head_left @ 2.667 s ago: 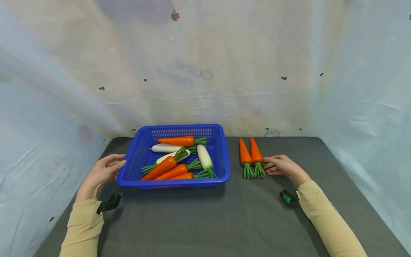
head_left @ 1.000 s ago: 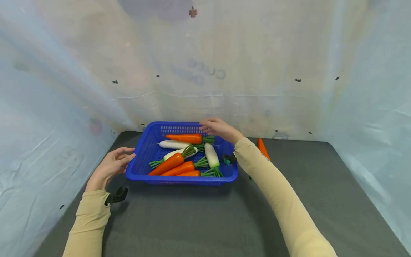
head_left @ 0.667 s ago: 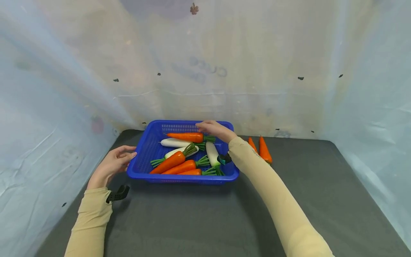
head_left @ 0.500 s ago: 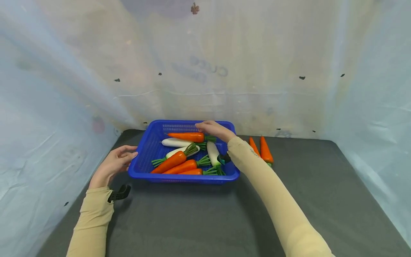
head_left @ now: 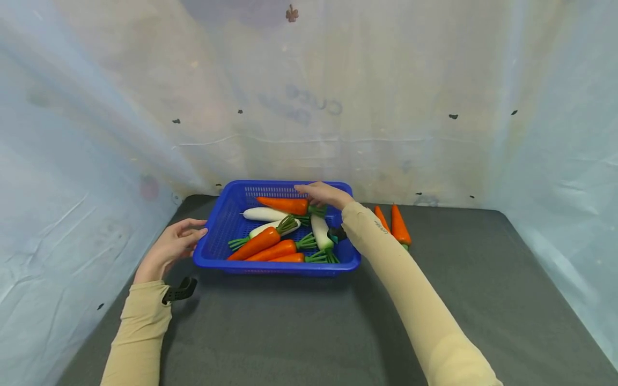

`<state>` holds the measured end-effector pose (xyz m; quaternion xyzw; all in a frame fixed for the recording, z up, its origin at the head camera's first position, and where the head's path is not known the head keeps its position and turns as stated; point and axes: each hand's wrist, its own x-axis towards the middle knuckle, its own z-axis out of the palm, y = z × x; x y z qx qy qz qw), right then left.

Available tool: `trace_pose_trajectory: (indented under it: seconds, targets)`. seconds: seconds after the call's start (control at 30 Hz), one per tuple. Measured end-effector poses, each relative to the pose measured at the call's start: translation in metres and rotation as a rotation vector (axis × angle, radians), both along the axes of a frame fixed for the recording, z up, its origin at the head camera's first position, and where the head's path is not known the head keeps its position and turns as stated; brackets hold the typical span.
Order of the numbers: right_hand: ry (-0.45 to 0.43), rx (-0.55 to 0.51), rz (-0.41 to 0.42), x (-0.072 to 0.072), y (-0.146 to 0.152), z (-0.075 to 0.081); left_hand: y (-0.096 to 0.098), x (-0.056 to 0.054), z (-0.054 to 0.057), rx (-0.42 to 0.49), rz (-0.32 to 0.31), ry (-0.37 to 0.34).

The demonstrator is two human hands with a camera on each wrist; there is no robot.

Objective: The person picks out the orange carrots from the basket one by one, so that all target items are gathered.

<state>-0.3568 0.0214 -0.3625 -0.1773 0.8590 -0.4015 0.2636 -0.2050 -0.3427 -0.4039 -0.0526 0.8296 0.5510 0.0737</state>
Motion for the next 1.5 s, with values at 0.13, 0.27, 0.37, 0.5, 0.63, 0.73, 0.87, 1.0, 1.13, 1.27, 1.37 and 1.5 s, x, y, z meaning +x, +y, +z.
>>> trace_pose_trajectory:
  seconds: [0.13,0.27,0.37,0.5,0.63,0.73,0.87,1.0,1.13,1.27,1.37,1.5]
  targets:
    - [0.060,0.053,0.042,0.001,0.000,-0.004,0.000,0.000,0.000,-0.007,-0.008,0.000]
    - [0.092,0.097,0.102,0.003,-0.002,-0.008,-0.001,0.001,-0.001,0.004,-0.008,-0.003]
    - [0.107,0.137,0.128,0.004,-0.003,-0.010,-0.002,0.000,-0.002,0.030,-0.001,-0.003]
    - [0.103,0.164,0.122,0.005,-0.003,-0.011,-0.002,-0.001,-0.003,0.044,0.001,-0.001]
    - [0.094,0.170,0.114,0.007,-0.003,-0.012,-0.002,-0.001,-0.002,0.028,-0.002,0.000]
    - [0.097,0.183,0.120,0.008,-0.003,-0.012,-0.001,-0.002,-0.002,0.022,0.001,-0.003]
    - [0.108,0.205,0.119,0.009,0.000,-0.012,-0.002,-0.002,-0.003,0.013,0.003,-0.003]
    - [0.089,0.206,0.116,0.011,0.004,-0.010,-0.004,-0.003,-0.003,0.016,0.004,0.000]
    - [0.035,0.167,0.108,0.013,0.012,-0.005,-0.005,-0.005,-0.002,0.011,0.002,0.001]
    - [-0.025,0.093,0.080,0.014,0.018,0.001,-0.007,-0.006,-0.001,0.017,0.000,0.000]
    - [-0.055,0.041,0.064,0.017,0.021,0.006,-0.008,-0.006,0.000,0.027,-0.004,0.001]
    - [-0.088,-0.028,0.045,0.021,0.027,0.011,-0.009,-0.006,-0.001,0.006,-0.006,-0.003]
